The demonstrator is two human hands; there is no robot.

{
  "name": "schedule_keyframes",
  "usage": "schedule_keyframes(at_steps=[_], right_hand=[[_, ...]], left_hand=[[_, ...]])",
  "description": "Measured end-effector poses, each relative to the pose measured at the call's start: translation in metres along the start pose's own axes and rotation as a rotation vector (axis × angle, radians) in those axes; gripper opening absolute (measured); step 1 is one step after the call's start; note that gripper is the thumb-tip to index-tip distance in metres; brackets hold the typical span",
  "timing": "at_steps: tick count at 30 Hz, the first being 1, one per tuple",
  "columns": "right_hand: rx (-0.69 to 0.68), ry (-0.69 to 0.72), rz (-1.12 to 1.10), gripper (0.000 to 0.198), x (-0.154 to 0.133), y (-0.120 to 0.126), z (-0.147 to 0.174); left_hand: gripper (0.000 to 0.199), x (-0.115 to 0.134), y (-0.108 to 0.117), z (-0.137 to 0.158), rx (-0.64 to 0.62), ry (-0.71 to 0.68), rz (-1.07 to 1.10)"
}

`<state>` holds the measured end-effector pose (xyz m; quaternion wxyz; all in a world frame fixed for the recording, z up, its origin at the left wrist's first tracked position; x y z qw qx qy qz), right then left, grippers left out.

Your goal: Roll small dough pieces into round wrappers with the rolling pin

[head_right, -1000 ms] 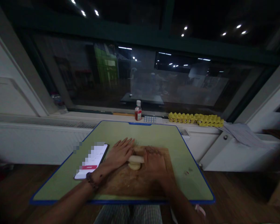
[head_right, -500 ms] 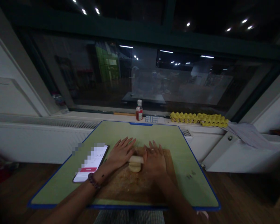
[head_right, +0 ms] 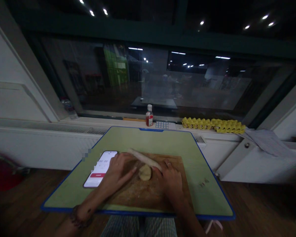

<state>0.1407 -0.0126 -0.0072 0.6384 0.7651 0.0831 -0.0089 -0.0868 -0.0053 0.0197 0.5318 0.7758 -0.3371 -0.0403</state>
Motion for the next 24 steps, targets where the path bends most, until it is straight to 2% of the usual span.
schedule_keyframes(at_steps=[3, 6, 9, 13, 19, 24], right_hand=[[0.056, -0.097, -0.018, 0.037, 0.002, 0.005, 0.001], [0.076, -0.144, -0.026, 0.037, 0.001, 0.008, 0.002], [0.033, -0.145, -0.023, 0.039, -0.001, 0.006, 0.002], [0.035, -0.126, -0.035, 0.038, -0.004, 0.003, 0.001], [0.022, -0.114, -0.026, 0.039, -0.011, -0.001, 0.000], [0.026, -0.111, 0.009, 0.040, -0.014, -0.002, 0.001]], left_hand=[[0.042, 0.003, -0.013, 0.005, -0.162, -0.032, -0.055], [0.039, 0.005, -0.024, -0.001, -0.221, -0.104, -0.123], [0.036, 0.006, -0.029, -0.011, -0.252, -0.181, -0.154], [0.044, 0.009, -0.038, -0.016, -0.241, -0.230, -0.136], [0.040, 0.013, -0.061, -0.009, -0.168, -0.075, -0.139], [0.036, 0.018, -0.059, -0.010, -0.202, -0.149, -0.108]])
Point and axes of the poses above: each hand's wrist, its own z-axis away from the middle knuckle, its own y-axis out of the back of the hand, x = y × z, the point moved 2 cm from there along -z, towards the middle knuckle, and after that the axes turned 4 degrees about -x, right-handed, at the moved point
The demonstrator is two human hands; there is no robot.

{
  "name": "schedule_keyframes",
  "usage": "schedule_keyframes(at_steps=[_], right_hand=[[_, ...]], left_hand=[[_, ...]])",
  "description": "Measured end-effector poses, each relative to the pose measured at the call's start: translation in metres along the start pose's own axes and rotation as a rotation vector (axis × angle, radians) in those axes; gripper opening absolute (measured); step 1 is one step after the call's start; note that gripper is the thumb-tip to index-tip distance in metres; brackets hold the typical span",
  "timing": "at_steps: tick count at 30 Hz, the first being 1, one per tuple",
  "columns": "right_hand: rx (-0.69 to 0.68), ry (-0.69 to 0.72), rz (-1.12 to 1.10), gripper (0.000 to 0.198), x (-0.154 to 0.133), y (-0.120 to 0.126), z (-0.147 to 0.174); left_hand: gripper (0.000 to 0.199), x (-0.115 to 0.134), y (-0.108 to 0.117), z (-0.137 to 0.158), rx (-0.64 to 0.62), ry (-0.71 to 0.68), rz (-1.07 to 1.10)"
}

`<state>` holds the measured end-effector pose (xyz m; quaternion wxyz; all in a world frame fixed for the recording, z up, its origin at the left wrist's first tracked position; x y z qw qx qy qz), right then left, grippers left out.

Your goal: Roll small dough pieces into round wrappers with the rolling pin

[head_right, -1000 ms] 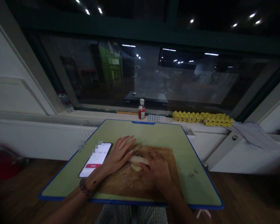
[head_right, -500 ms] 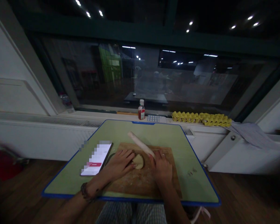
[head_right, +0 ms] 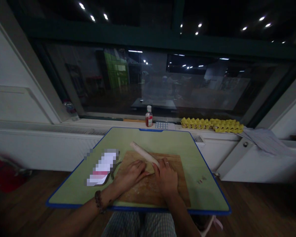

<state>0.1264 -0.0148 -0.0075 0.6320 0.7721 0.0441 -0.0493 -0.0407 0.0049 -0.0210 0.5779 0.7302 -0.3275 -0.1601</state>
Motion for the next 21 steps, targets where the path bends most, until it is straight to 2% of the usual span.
schedule_keyframes(at_steps=[4, 7, 10, 14, 17, 21], right_hand=[[0.011, -0.050, 0.025, 0.040, 0.002, 0.003, -0.001], [0.036, -0.077, 0.016, 0.038, 0.004, 0.007, -0.001], [0.048, -0.142, 0.011, 0.037, 0.008, 0.011, 0.000], [0.078, -0.167, 0.053, 0.037, 0.016, 0.008, 0.001], [0.129, -0.112, 0.109, 0.036, 0.020, 0.003, 0.000], [0.153, -0.035, 0.105, 0.034, 0.020, 0.000, 0.000]], left_hand=[[0.030, -0.001, 0.019, -0.002, -0.106, -0.234, 0.050], [0.033, -0.008, 0.032, -0.011, -0.111, -0.243, 0.038], [0.048, -0.009, 0.037, -0.023, -0.119, -0.307, 0.096], [0.041, 0.002, 0.033, -0.032, -0.210, -0.437, 0.196], [0.036, 0.009, 0.030, -0.032, -0.188, -0.396, 0.233], [0.030, 0.007, 0.024, -0.027, -0.059, -0.146, 0.382]])
Point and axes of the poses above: each hand's wrist, its own z-axis away from the middle knuckle, its own y-axis out of the back of the hand, x = y × z, the point moved 2 cm from there along -z, towards the middle knuckle, and after that the axes turned 4 degrees about -x, right-handed, at the moved point
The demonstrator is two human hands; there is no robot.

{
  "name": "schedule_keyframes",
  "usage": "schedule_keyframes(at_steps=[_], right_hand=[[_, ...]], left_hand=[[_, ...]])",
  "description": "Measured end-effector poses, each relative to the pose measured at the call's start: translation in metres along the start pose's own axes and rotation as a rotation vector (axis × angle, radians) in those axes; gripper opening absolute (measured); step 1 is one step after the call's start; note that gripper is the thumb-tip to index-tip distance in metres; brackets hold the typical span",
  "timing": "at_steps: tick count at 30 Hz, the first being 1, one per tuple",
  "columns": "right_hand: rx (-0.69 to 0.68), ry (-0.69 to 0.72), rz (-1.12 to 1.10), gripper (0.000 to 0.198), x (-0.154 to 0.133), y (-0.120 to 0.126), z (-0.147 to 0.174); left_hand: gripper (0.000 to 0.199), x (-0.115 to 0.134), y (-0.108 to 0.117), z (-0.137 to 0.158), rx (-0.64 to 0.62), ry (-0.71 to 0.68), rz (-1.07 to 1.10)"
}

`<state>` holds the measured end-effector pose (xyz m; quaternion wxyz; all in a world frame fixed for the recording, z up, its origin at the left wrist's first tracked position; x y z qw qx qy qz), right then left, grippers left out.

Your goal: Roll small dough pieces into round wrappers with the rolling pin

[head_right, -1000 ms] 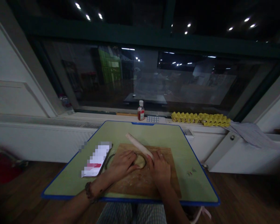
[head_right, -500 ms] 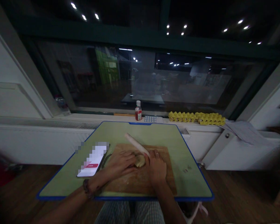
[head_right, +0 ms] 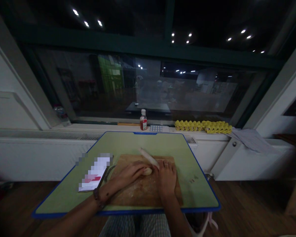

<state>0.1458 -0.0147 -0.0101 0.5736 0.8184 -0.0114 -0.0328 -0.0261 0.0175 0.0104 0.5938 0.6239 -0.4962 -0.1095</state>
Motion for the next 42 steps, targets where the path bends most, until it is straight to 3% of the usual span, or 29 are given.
schedule_keyframes(at_steps=[6, 13, 17, 21, 28, 36, 39, 42], right_hand=[[0.030, 0.057, -0.073, 0.034, -0.006, 0.009, 0.000], [0.049, 0.240, -0.241, 0.025, -0.007, 0.005, 0.001], [0.061, 0.282, -0.276, 0.024, -0.004, -0.003, -0.001], [0.011, 0.315, -0.304, 0.024, -0.001, -0.006, -0.004], [-0.083, 0.325, -0.370, 0.023, -0.002, 0.004, -0.006], [-0.062, 0.251, -0.317, 0.032, -0.010, 0.003, -0.003], [-0.043, 0.213, -0.355, 0.037, -0.011, 0.004, -0.002], [-0.067, 0.170, -0.402, 0.040, -0.009, 0.003, -0.001]], left_hand=[[0.025, -0.010, -0.009, 0.005, 0.109, 0.230, 0.199], [0.031, -0.014, -0.013, 0.010, 0.153, 0.244, 0.320], [0.032, -0.012, -0.008, 0.012, 0.084, 0.290, 0.274], [0.032, -0.005, 0.000, 0.007, -0.023, 0.199, 0.192], [0.032, -0.010, -0.006, -0.003, -0.141, 0.087, -0.183], [0.038, 0.007, 0.009, -0.005, -0.067, 0.127, -0.343], [0.035, 0.010, 0.006, -0.008, -0.098, 0.190, -0.353], [0.037, 0.011, -0.002, -0.012, -0.043, 0.255, -0.340]])
Point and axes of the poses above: each hand's wrist, its own z-axis away from the middle knuckle, its own y-axis out of the back of the hand, x = y × z, the point moved 2 cm from there along -z, towards the middle knuckle, and after that the axes turned 4 degrees about -x, right-handed, at the moved point
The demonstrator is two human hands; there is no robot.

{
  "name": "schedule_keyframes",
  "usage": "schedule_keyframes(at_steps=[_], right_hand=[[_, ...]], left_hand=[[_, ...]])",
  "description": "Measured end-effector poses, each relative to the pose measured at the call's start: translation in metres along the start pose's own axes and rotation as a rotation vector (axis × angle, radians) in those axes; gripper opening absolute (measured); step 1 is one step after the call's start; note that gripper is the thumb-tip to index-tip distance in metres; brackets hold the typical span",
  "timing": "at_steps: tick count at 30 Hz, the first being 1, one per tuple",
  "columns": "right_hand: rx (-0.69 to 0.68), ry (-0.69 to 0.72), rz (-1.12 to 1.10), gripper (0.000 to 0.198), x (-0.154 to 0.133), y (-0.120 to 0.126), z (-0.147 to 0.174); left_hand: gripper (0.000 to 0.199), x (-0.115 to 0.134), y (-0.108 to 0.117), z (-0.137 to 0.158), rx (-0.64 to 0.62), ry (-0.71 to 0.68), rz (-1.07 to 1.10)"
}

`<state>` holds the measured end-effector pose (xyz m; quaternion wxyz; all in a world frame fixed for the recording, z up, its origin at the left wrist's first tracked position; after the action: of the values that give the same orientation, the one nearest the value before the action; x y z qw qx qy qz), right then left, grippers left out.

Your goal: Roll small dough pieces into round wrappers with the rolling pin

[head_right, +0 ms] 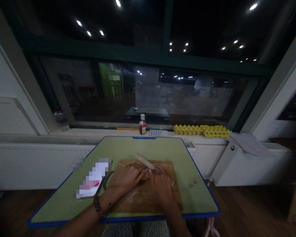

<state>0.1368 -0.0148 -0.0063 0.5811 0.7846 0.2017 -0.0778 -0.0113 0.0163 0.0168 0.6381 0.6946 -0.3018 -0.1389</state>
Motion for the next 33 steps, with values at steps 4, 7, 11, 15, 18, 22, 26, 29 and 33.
schedule_keyframes(at_steps=[4, 7, 11, 15, 18, 22, 26, 29, 33], right_hand=[[0.004, -0.008, -0.061, 0.044, 0.002, -0.001, 0.002], [0.000, -0.003, -0.034, 0.042, 0.000, -0.001, 0.004], [0.009, -0.016, 0.032, 0.040, -0.003, 0.001, 0.006], [-0.046, -0.013, 0.044, 0.040, -0.006, 0.004, 0.006], [-0.046, -0.015, 0.043, 0.039, -0.008, 0.007, 0.007], [-0.026, -0.003, 0.015, 0.042, -0.009, 0.009, 0.008], [-0.031, -0.005, -0.004, 0.044, -0.007, 0.008, 0.008], [-0.031, -0.012, -0.008, 0.044, -0.005, 0.007, 0.008], [-0.028, -0.013, -0.011, 0.044, -0.004, 0.007, 0.008]], left_hand=[[0.040, 0.006, -0.009, -0.006, 0.084, 0.143, 0.022], [0.038, 0.008, -0.014, -0.009, 0.094, 0.194, 0.041], [0.035, 0.006, -0.023, -0.008, 0.149, 0.178, 0.112], [0.033, -0.001, -0.038, -0.010, 0.233, 0.084, 0.205], [0.031, -0.007, -0.042, -0.015, 0.259, 0.040, 0.252], [0.031, -0.009, -0.037, -0.018, 0.267, 0.019, 0.316], [0.033, -0.009, -0.031, -0.017, 0.282, -0.026, 0.393], [0.031, -0.012, -0.033, -0.017, 0.268, -0.007, 0.407], [0.030, -0.014, -0.038, -0.019, 0.241, 0.006, 0.387]])
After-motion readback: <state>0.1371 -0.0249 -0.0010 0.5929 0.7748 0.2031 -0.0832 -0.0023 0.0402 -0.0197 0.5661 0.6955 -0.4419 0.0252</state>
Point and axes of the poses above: each hand's wrist, its own z-axis away from the middle knuckle, its own y-axis out of the back of the hand, x = y × z, the point moved 2 cm from there along -z, towards the middle knuckle, and after that the axes turned 4 degrees about -x, right-handed, at the moved point
